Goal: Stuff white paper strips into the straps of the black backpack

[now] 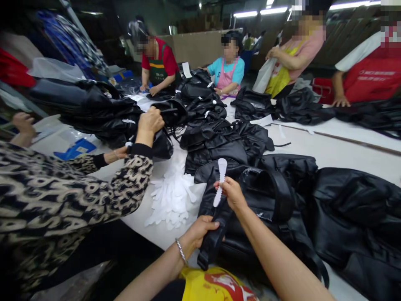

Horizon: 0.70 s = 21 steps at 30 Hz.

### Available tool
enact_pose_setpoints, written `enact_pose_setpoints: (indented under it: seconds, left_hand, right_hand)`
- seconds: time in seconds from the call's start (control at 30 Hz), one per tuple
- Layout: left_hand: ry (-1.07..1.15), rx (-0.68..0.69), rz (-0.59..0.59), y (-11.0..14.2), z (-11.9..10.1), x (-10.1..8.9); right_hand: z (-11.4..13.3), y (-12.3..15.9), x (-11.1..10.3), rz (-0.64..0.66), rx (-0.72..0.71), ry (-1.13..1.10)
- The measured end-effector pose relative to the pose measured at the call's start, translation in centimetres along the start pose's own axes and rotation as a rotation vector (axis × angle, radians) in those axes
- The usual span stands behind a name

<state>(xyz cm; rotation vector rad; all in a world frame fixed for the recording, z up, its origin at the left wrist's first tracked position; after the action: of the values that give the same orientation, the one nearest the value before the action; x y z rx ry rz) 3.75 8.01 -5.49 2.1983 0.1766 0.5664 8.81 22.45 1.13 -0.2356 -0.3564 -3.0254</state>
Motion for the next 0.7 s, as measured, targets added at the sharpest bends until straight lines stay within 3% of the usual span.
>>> enact_pose_setpoints:
  seconds: [0.13, 0.27, 0.33, 0.43, 0.7]
  left_hand:
    - [-0.009, -0.041, 0.031, 0.3, -1.4, -0.8]
    - [-0.049, -0.065, 0.037, -0.2, -3.7, -2.0]
    - [-0.079, -0.062, 0.037, -0.5, -5.0, -2.4]
    - [-0.115, -0.039, 0.031, -0.9, -6.8, -2.3]
    - [-0.19, 0.009, 0.103, 0.0, -8.5, -0.4]
  right_hand:
    - [1.2, 4.9, -4.9, 0.063, 0.105, -0.129]
    - [-2.3, 10.2, -7.6, 0.151, 0.377, -0.126]
    - [-4.6, 12.5, -7.5, 0.212, 0.522, -0.075]
    - [-6.5, 13.8, -6.7, 0.23, 0.571, 0.029]
    - [-6.5, 11.1, -1.9, 0.202, 0.641, -0.018]
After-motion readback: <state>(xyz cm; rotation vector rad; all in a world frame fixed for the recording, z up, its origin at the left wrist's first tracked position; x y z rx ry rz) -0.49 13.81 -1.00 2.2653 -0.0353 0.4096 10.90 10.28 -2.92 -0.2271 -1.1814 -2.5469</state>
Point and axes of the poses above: each hand's wrist, its own y-axis away from the middle knuckle, its own x-axis out of the palm, z = x × y, the point moved 8 cm from there along -y, towards the middle knuckle, and after that the axes turned 14 degrees about -z, right-handed, at the moved point
